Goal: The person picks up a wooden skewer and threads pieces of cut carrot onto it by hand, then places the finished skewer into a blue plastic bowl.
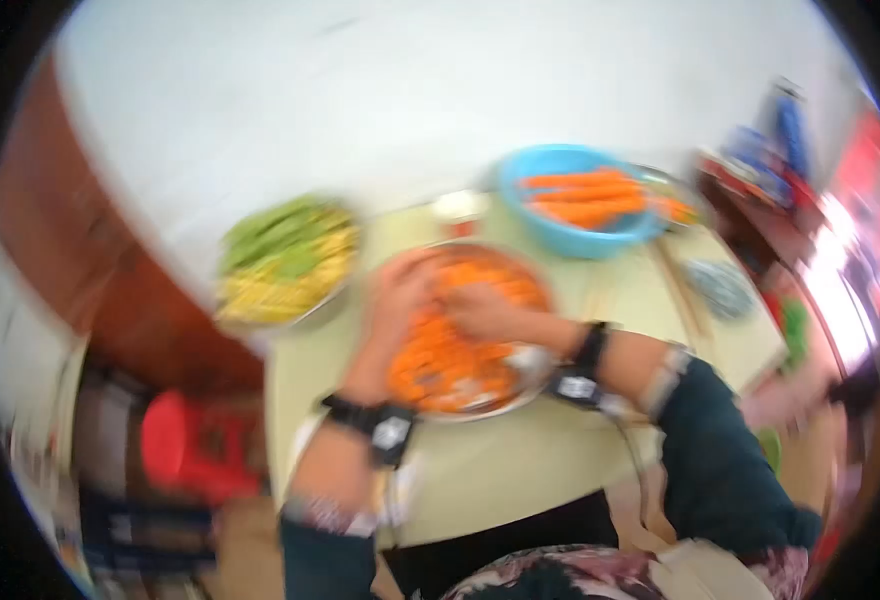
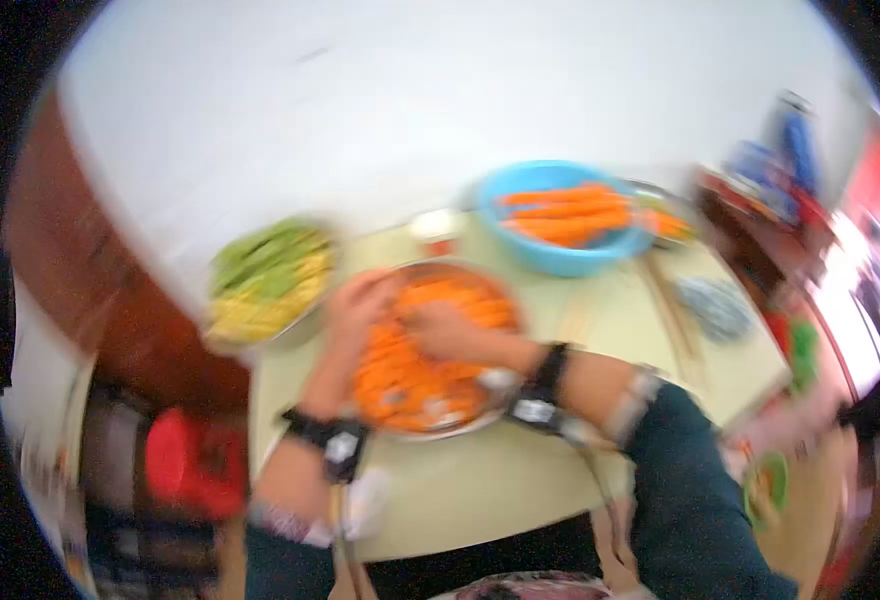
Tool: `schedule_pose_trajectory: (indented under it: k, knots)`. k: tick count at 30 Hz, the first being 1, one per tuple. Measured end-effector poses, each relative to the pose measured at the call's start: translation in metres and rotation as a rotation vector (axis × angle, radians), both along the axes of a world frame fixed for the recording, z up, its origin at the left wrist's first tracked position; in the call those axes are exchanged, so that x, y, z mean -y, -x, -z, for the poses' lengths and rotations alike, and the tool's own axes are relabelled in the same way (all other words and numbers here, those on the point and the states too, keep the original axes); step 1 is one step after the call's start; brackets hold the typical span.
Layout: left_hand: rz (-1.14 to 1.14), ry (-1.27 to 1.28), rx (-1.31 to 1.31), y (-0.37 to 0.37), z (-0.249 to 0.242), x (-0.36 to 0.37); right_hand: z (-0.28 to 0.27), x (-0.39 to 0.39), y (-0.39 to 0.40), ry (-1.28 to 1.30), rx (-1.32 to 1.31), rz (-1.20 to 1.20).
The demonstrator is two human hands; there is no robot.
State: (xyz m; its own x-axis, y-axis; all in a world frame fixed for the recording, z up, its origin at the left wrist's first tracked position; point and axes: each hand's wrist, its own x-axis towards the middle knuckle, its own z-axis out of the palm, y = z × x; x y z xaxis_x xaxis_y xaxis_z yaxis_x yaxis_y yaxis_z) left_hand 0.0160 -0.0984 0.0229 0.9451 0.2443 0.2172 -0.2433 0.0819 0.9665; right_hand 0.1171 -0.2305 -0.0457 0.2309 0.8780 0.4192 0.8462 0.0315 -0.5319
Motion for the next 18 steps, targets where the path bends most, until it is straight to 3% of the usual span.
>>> schedule_pose_trajectory:
  k: [1,2,3,4,5,7,9,11,15,18]
  knots:
    - [-0.105,-0.185,0.02,-0.001,0.001,0.0,-0.032,0.002,0.03,0.057,-0.263,0.229]
    - [-0.129,-0.297,0.058,-0.011,0.011,-0.012,-0.029,-0.001,0.026,0.049,-0.193,0.233]
    - [-0.115,-0.212,-0.079,-0.001,-0.003,-0.008,-0.044,0.001,0.034,0.099,-0.408,0.216]
    - [-0.098,-0.139,-0.063,0.001,-0.003,-0.004,-0.03,-0.002,0.027,-0.129,-0.188,0.184]
    - [-0.098,-0.326,0.038,-0.003,0.007,-0.013,-0.025,-0.014,0.024,-0.042,-0.242,0.251]
    - [-0.091,-0.133,-0.044,-0.002,0.001,-0.014,-0.025,-0.016,0.023,-0.076,-0.094,0.241]
    - [-0.116,-0.147,-0.025,0.003,-0.008,-0.002,-0.027,-0.011,0.025,-0.18,-0.063,0.216]
    - [-0.106,-0.179,-0.03,0.001,-0.003,-0.01,-0.036,-0.007,0.031,-0.123,-0.157,0.207]
    - [-0.113,-0.261,-0.048,-0.004,-0.003,-0.016,-0.029,-0.017,0.025,-0.076,-0.086,0.309]
    - [-0.146,-0.284,-0.08,-0.007,-0.001,-0.017,-0.026,-0.015,0.022,-0.046,-0.112,0.249]
